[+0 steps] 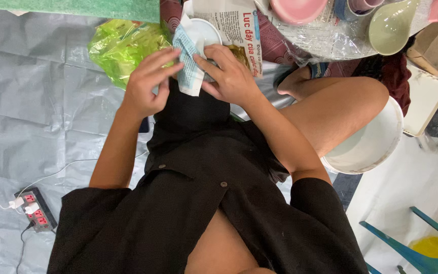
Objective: The person wraps individual ceramic bowls and plates with newspaper sheets. They pick up each dish, fold the paper around it, and place the wrapped item into a nearby white plastic crate.
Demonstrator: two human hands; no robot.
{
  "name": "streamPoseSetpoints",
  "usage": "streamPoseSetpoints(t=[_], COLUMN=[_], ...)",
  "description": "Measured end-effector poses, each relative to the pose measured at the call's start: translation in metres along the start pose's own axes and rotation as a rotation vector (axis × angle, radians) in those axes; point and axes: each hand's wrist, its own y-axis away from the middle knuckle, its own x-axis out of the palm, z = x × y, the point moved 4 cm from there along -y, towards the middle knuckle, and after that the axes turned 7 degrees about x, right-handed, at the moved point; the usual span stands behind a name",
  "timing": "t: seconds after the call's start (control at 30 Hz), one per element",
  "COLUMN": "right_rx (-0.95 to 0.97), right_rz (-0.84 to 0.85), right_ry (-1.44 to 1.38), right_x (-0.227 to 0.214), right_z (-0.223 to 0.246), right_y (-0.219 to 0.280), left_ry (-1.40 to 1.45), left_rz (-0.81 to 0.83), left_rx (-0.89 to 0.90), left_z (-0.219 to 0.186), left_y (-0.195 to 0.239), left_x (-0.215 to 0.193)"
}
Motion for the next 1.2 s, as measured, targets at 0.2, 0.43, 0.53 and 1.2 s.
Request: streamPoseSetpoints(t=[0.2,0.43,0.53,1.2], right_rx=[-0.061,0.032,-0.04,0.675], right_rz=[-0.098,0.011,0.05,-0.141], right_ry=[0.018,-0.083,-0.15,-1.024], right_x=[-0.013,-0.02,-0.028,-0.014], right_z=[0.011,0.009,0.004,-0.05], right_y=[-0.008,-0.008,-0.008,0.013], left_ry=[-0.426,-0.399,-0.354,-0.154], left_rz=[0.017,-0.09,-0.163,-0.196], left_rx=[0.332,0.458,0.416,0.185], left_z=[-0.024,-0.008,-0.007,-0.032], left_y=[-0.017,-0.037,-0.042,-0.068], left_x=[0.0,0.01,0.011,0.026])
